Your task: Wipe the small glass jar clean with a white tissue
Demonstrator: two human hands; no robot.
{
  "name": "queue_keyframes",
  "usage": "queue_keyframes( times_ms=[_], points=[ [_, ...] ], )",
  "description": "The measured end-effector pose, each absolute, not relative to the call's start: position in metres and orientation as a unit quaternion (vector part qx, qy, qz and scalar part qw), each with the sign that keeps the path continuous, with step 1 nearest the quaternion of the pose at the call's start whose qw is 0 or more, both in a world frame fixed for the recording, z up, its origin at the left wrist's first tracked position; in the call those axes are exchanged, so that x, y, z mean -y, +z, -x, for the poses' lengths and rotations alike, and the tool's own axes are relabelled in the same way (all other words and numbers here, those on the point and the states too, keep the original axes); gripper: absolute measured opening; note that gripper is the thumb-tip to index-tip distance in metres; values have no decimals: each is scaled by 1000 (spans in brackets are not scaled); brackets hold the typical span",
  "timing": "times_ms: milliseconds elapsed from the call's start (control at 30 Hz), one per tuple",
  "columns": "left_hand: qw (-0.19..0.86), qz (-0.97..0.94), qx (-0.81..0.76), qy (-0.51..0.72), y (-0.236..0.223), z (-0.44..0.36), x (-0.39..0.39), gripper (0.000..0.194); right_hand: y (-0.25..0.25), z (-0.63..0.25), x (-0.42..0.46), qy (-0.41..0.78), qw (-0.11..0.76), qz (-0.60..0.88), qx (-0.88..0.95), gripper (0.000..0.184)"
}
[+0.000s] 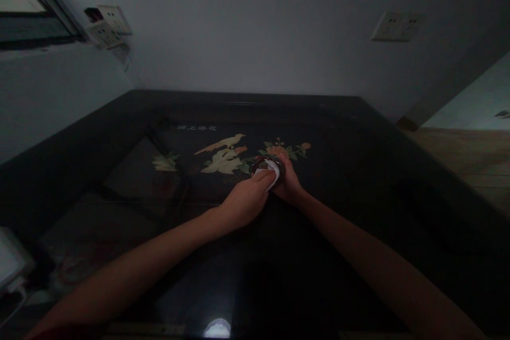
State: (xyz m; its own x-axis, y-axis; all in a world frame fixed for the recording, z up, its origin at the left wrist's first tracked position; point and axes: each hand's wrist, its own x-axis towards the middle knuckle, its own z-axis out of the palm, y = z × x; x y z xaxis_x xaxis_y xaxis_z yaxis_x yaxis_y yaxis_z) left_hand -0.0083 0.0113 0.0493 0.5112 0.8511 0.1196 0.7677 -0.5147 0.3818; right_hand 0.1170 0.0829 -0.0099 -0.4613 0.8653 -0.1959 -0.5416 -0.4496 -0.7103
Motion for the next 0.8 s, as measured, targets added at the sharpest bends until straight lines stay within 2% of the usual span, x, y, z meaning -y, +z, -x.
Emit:
queue_keyframes(
  times_ms=[300, 433, 600, 800],
  points=[
    [-62, -876, -474, 61, 43, 12, -17, 33, -11, -116, -87, 812, 443, 253, 283, 39],
    [-108, -869, -481, 47, 43, 11, -15, 28, -13, -116, -87, 807, 455, 245, 287, 37],
    [-116, -868, -482, 39, 45, 9, -10, 30, -17, -116, -86, 804, 446, 261, 295, 40],
    [-23, -888, -453, 77, 46, 10, -12, 25, -13, -117, -83, 797, 427, 277, 326, 43]
  ],
)
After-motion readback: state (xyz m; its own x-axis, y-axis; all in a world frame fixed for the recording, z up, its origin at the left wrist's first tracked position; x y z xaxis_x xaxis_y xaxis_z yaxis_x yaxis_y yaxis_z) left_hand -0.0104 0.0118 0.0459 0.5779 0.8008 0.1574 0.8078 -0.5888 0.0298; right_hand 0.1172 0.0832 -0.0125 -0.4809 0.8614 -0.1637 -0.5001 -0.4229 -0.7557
